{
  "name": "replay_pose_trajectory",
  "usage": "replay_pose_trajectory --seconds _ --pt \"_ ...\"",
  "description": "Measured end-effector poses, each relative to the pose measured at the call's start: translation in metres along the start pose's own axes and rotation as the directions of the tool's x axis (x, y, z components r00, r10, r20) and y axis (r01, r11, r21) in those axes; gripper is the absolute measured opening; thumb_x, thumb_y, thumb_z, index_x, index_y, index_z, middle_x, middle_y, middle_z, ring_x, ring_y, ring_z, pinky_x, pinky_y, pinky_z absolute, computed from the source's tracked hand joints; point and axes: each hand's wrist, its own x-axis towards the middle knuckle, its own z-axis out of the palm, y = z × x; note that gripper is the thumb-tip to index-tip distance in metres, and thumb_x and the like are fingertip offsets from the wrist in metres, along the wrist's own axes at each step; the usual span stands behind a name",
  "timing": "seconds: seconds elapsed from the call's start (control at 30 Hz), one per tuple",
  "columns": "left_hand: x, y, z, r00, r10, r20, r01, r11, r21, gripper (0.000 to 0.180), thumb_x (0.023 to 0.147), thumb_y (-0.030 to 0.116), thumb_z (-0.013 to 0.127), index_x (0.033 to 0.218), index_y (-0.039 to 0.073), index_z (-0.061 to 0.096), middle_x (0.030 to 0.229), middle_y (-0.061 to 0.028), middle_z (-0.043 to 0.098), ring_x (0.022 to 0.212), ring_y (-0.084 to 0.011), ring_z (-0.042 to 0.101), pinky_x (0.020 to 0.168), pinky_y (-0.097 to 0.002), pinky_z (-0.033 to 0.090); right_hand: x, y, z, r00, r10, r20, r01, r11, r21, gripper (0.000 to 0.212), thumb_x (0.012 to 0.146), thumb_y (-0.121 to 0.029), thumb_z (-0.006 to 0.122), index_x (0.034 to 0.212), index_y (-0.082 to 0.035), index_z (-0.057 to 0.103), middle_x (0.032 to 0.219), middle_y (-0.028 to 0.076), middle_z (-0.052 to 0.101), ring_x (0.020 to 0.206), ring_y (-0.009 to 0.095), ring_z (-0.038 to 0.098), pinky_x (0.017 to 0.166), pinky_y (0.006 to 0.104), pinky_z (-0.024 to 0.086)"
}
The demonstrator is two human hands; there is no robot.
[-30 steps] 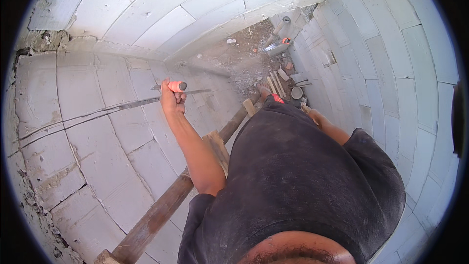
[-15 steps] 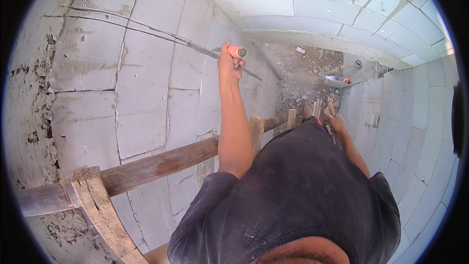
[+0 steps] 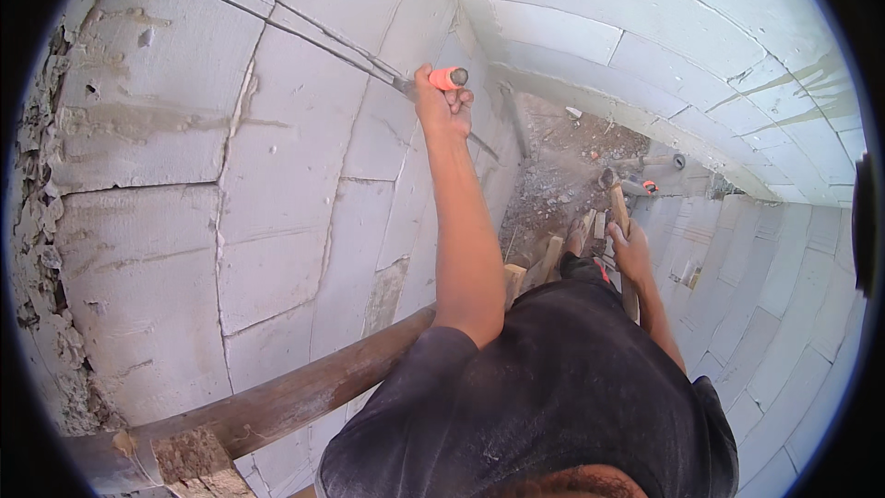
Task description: The person chips away a vertical groove in a wall made of light-colored blocks using a chisel and a hammer, striking the chisel repeatedly to remove material.
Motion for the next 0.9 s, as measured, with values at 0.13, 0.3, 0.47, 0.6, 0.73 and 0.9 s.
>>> replay_pose_trajectory --seconds 0.13,0.3,0.47,0.6,0.73,0.9 --pt "0.003 -0.003 0.011 0.998 0.061 0.003 -0.06 0.986 -0.158 0.036 0.097 0.035 0.049 0.074 0.007 0.05 0.05 0.001 0.033 0.042 -0.0104 0.027 0.048 -0.0271 0.033 -0.001 -0.098 -0.012 0.99 -0.133 0.035 0.131 0.99 0.056 0.033 0.099 -0.03 0.055 0.103 0.003 0.057 0.067 0.008 0.053 0.053 0.014 0.052 0.049 0.0332 0.041" --pt "0.005 0.001 0.011 0.998 0.068 -0.003 -0.067 0.978 -0.196 0.036 0.097 0.036 0.049 0.076 0.007 0.05 0.05 0.0011 0.034 0.042 -0.01 0.027 0.049 -0.0274 0.034 -0.001 -0.209 -0.017 0.938 -0.337 0.081 0.319 0.932 0.172 0.035 0.1 -0.026 0.052 0.111 0.007 0.054 0.071 0.013 0.055 0.057 0.016 0.055 0.055 0.034 0.043" --pt "0.002 0.006 0.018 0.997 0.04 -0.068 -0.049 0.99 -0.135 0.036 0.097 0.037 0.049 0.076 0.009 0.05 0.049 0.0014 0.033 0.042 -0.0098 0.026 0.048 -0.0273 0.033 0.011 -0.265 0.015 0.654 -0.712 -0.255 0.704 0.45 0.55 0.043 0.102 -0.039 0.049 0.112 0.003 0.05 0.063 0.0 0.048 0.051 0.008 0.047 0.045 0.0246 0.04" --pt "0.005 0.009 0.016 1.0 0.018 -0.024 -0.021 0.99 -0.141 0.036 0.097 0.038 0.049 0.075 0.01 0.05 0.049 0.0021 0.033 0.041 -0.0098 0.026 0.048 -0.0265 0.032 0.047 -0.269 0.037 0.602 -0.768 -0.219 0.798 0.587 0.139 0.04 0.103 -0.039 0.047 0.105 0.001 0.049 0.062 0.001 0.048 0.052 0.009 0.049 0.046 0.0249 0.039" --pt "0.007 0.01 0.007 0.997 0.024 -0.071 -0.031 0.995 -0.093 0.036 0.097 0.038 0.05 0.074 0.011 0.05 0.049 0.0027 0.033 0.041 -0.0098 0.026 0.048 -0.0259 0.031 0.027 -0.291 0.012 0.806 -0.589 0.06 0.562 0.793 0.235 0.045 0.099 -0.031 0.053 0.121 0.008 0.048 0.072 0.01 0.06 0.057 0.022 0.058 0.056 0.0339 0.045" --pt "0.014 0.01 0.014 1.0 -0.011 -0.021 0.007 0.988 -0.154 0.035 0.096 0.039 0.051 0.075 0.012 0.051 0.049 0.0028 0.033 0.041 -0.0096 0.025 0.047 -0.0256 0.03 0.043 -0.286 0.034 0.615 -0.728 -0.303 0.778 0.5 0.38 0.039 0.103 -0.036 0.049 0.104 0.003 0.052 0.059 0.002 0.049 0.05 0.009 0.048 0.045 0.0256 0.037"
